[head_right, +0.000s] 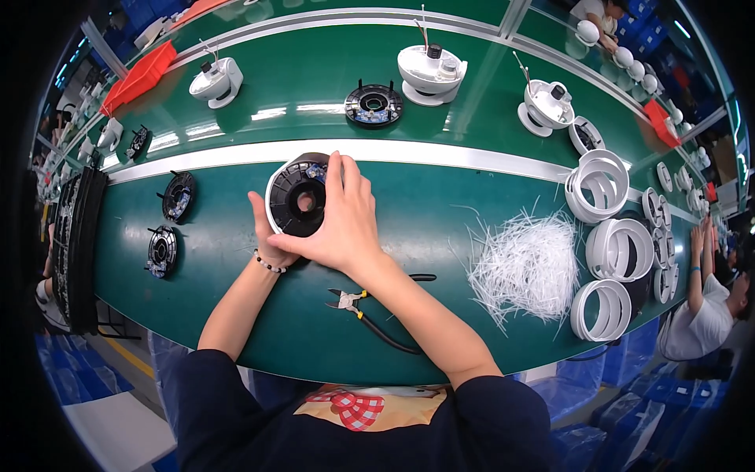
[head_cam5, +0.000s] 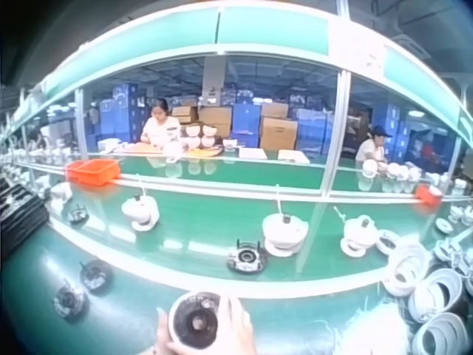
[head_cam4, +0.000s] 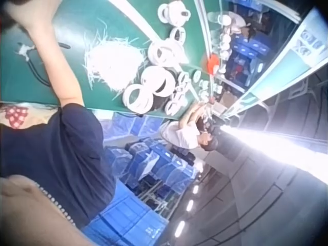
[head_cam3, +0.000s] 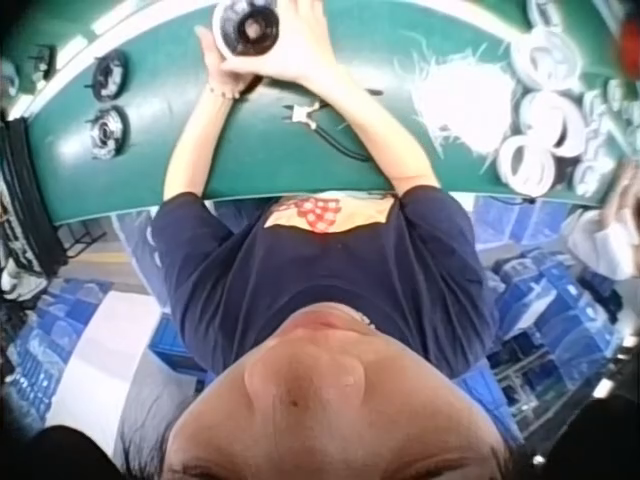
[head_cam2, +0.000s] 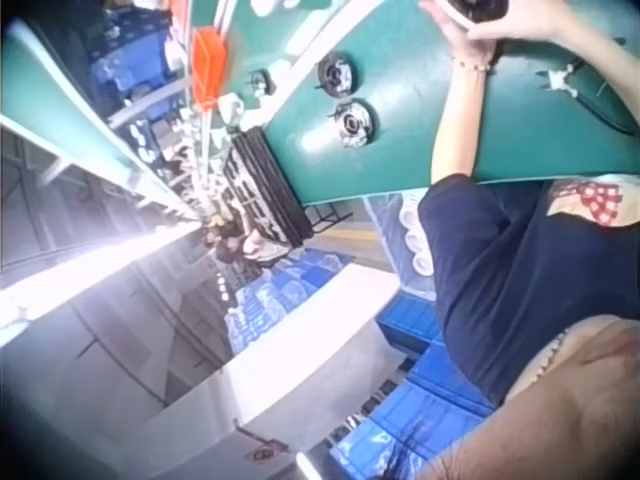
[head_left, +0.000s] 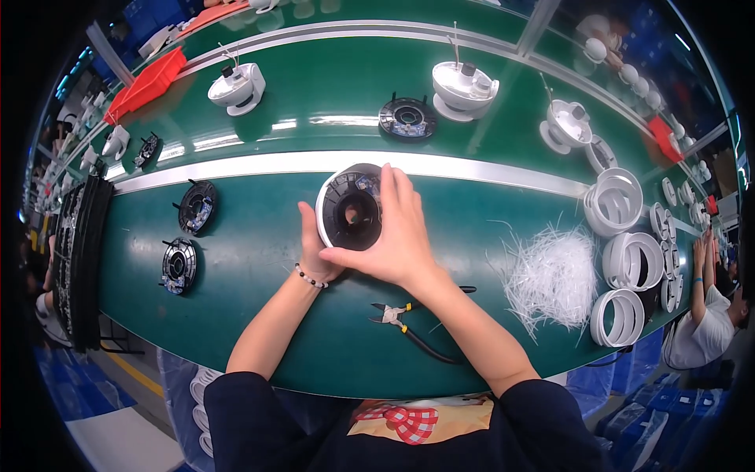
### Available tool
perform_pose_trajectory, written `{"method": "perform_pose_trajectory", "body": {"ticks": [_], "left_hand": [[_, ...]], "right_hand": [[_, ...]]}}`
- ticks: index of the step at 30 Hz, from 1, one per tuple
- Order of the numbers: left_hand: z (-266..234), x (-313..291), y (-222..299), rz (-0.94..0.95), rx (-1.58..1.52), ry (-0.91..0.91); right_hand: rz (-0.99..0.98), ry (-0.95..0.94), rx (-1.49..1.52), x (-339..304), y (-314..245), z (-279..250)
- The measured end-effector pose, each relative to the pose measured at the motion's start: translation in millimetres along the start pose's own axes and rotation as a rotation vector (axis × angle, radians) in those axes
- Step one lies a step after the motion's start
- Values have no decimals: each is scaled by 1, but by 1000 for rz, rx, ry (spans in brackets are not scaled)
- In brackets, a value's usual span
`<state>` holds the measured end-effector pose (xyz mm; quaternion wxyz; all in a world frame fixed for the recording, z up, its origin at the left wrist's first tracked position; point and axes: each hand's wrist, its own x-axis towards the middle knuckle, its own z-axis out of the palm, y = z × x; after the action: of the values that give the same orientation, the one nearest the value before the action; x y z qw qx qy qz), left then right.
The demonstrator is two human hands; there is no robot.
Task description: Assembling electronic camera components on an industrial assembly line.
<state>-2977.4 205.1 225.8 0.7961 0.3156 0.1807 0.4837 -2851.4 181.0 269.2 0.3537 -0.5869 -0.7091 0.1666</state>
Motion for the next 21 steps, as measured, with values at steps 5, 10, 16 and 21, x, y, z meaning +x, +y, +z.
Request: {"method": "perform_pose_trajectory", "body": {"ticks": [5,10,16,21], "left_hand": [[-8,-2,12,-14,-178,-46],[-15,-5,24,-10,-228,-76],[-22,-5,33,-42,-277,-99],[-28,-7,39,-59,-275,-103]], "right_hand": [[-27,53,-23,3,-17,4],[-130,146,-72,4,-29,15],[-171,166,-87,6,-32,22],[-185,143,-64,8,-37,29]]}}
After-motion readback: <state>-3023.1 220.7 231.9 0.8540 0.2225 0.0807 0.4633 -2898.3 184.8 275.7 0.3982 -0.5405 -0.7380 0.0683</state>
